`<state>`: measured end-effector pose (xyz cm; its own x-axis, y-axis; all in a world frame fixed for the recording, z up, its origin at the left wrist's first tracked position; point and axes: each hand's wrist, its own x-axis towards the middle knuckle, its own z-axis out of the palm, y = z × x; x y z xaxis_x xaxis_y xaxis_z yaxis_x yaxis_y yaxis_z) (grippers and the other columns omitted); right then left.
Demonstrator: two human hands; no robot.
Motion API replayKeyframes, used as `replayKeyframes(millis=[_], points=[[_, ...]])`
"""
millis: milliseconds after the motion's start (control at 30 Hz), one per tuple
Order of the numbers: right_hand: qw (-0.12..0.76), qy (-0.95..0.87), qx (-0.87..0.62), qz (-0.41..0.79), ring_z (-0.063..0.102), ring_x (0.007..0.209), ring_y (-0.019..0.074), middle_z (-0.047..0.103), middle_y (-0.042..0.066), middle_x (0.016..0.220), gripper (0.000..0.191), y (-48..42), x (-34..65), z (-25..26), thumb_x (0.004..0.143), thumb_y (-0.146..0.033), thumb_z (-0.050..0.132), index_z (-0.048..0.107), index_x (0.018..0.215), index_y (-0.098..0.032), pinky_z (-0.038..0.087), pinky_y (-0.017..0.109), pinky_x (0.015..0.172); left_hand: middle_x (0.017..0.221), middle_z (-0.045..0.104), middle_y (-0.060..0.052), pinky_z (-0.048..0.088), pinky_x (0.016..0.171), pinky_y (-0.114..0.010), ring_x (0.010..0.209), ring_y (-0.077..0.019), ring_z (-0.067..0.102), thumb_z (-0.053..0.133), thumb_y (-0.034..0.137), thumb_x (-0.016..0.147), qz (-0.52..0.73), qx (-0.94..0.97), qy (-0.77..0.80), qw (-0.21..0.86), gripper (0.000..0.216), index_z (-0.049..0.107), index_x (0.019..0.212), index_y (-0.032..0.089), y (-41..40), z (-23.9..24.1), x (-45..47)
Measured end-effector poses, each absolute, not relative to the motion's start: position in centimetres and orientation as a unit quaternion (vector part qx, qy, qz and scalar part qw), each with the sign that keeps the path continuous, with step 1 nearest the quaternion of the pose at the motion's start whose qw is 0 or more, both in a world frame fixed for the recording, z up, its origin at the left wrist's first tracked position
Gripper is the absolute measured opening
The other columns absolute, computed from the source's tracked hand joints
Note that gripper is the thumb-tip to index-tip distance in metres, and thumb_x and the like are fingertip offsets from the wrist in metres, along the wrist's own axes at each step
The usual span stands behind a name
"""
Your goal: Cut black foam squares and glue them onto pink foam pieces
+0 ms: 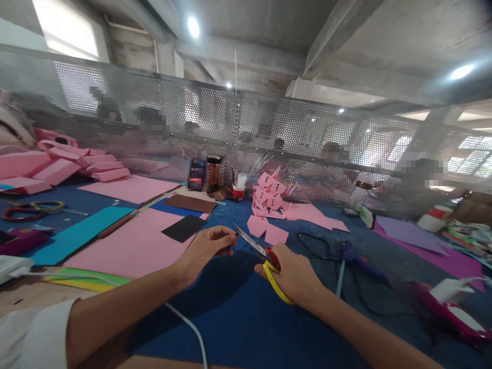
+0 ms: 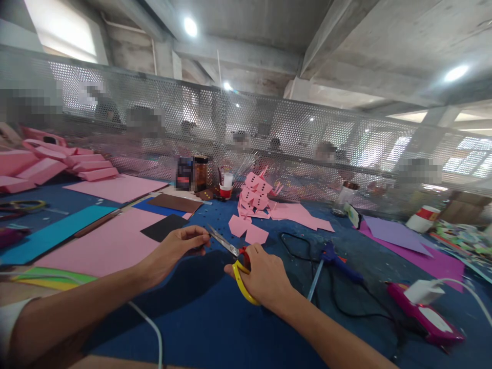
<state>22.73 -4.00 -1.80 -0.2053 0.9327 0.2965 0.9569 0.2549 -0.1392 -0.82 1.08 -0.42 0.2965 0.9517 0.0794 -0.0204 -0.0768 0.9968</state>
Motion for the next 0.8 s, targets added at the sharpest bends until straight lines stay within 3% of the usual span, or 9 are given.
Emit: replayKeyframes(millis=[500,800], points=[[0.149,-0.778,-0.61,-0.014,0.062,0.068,0.0195,0.063,0.001,0.084,0.052,-4.21,22.58,-1.79,0.085,-0.073,0.044,0.053,0.09,-0.022,0.021,0.029,0.055,0.082,0.064,-0.001,0.044,0.069,-0.025,0.071,-0.013,0.059,0.069,0.035,0.079,0.449,0.59,0.387,0.549,0.02,0.067,0.086,0.016,0.99,-0.58,-0.8],[0.133,-0.776,-0.615,-0.033,0.065,0.074,0.021,0.064,0.002,0.093,0.048,-4.16,22.38,-1.5,0.087,-0.068,0.047,0.055,0.094,-0.021,0.024,0.03,0.057,0.08,0.065,-0.001,0.046,0.07,-0.025,0.07,-0.0138,0.059,0.07,0.038,0.077,0.45,0.581,0.388,0.556,0.023,0.068,0.086,0.017,0.72,-0.38,-0.82]])
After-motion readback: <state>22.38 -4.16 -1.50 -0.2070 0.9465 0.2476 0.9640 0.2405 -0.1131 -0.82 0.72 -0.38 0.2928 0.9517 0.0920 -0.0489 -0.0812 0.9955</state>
